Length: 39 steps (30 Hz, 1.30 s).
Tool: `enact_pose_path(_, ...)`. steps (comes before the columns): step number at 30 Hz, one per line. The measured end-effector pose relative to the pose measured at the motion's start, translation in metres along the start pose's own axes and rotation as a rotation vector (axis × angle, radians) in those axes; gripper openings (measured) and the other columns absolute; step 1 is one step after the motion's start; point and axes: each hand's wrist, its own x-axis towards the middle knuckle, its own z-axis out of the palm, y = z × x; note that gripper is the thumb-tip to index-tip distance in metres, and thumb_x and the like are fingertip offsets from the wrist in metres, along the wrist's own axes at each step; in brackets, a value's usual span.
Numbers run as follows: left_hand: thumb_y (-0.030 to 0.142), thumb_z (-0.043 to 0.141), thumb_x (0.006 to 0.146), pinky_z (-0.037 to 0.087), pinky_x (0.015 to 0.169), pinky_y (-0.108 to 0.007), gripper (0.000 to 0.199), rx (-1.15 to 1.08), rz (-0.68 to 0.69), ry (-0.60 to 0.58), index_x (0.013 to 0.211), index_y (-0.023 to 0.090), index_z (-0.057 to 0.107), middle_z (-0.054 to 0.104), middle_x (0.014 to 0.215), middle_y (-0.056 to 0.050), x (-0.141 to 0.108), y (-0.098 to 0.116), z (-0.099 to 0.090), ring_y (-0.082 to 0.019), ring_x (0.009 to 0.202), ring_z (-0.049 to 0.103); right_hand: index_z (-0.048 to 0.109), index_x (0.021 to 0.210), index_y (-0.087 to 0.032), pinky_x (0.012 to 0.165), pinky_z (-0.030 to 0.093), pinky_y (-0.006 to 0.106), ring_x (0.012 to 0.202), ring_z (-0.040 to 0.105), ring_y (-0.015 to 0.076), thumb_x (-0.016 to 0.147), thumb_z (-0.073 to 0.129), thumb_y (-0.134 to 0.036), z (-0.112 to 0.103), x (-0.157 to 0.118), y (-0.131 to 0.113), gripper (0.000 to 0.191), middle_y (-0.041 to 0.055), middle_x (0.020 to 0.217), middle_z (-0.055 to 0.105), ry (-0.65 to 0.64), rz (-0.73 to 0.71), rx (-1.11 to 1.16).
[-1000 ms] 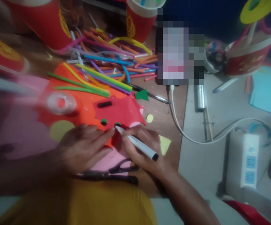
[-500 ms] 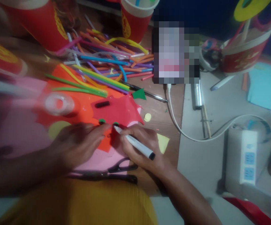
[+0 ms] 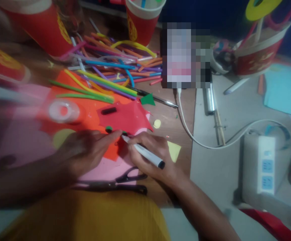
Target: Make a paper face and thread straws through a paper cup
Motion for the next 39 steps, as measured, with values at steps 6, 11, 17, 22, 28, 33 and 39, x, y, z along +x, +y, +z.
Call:
enact_pose_path(6,0.007,0.043,0.078,0.036,0.051,-0.026,0.046,0.062,0.025,0.069,0.120,0.022,0.051,0.066,0.070,-0.001,0.000,0.001,0.005,-0.019,0.064,0.063,0.062,0.083,-0.023,0.054,0.045,0.022,0.052,0.057,0.0096,0.078,0.062,-0.017,0.001,-0.001,0.003,0.008,-0.0042,0.067,0.064,-0.002,-0.012,-0.009)
enact_pose_path(11,0.004,0.043,0.076,0.031,0.047,-0.025,0.042,0.035,0.033,-0.027,0.112,0.020,0.056,0.062,0.061,0.000,0.005,0.001,-0.008,-0.018,0.057,0.060,0.062,0.084,-0.023,0.056,0.046,0.022,0.052,0.057,0.0094,0.080,0.061,-0.018,0.000,0.000,0.001,0.007,-0.0041,0.067,0.064,-0.003,-0.009,-0.015)
enact_pose_path(17,0.011,0.041,0.084,0.028,0.048,-0.025,0.035,0.020,0.025,0.030,0.111,0.024,0.059,0.066,0.065,-0.001,0.004,-0.001,-0.012,-0.019,0.059,0.061,0.061,0.083,-0.022,0.054,0.047,0.022,0.052,0.058,0.0099,0.079,0.059,-0.017,0.000,-0.001,0.001,0.007,-0.0032,0.067,0.065,-0.038,-0.015,-0.019)
enact_pose_path(22,0.013,0.040,0.087,0.032,0.051,-0.025,0.032,-0.018,0.022,0.041,0.108,0.025,0.062,0.069,0.070,-0.002,0.005,-0.002,-0.009,-0.019,0.063,0.064,0.061,0.082,-0.021,0.054,0.046,0.021,0.051,0.057,0.0088,0.078,0.060,-0.015,-0.002,-0.001,0.001,0.008,-0.0039,0.068,0.065,-0.043,-0.053,-0.036)
enact_pose_path(28,0.019,0.041,0.087,0.038,0.053,-0.025,0.029,0.010,0.053,0.123,0.104,0.022,0.064,0.067,0.063,-0.003,0.005,-0.004,-0.004,-0.018,0.063,0.064,0.060,0.078,-0.021,0.050,0.045,0.020,0.051,0.059,0.0089,0.078,0.059,-0.015,-0.004,0.001,-0.004,0.006,-0.0040,0.067,0.065,-0.014,-0.019,-0.053)
enact_pose_path(33,0.018,0.041,0.086,0.039,0.054,-0.025,0.029,0.020,0.053,0.142,0.103,0.021,0.065,0.067,0.063,-0.003,0.004,-0.003,-0.003,-0.018,0.063,0.065,0.062,0.080,-0.022,0.050,0.045,0.021,0.050,0.058,0.0099,0.078,0.059,-0.016,-0.001,0.000,-0.002,0.007,-0.0035,0.065,0.065,0.030,-0.013,-0.036)
enact_pose_path(39,0.019,0.041,0.084,0.036,0.052,-0.025,0.031,0.008,0.058,0.156,0.103,0.023,0.066,0.068,0.062,-0.003,0.005,-0.005,-0.003,-0.018,0.059,0.063,0.061,0.079,-0.021,0.052,0.046,0.021,0.051,0.057,0.0096,0.076,0.059,-0.014,-0.001,-0.002,-0.001,0.008,-0.0036,0.066,0.065,-0.004,-0.038,-0.023)
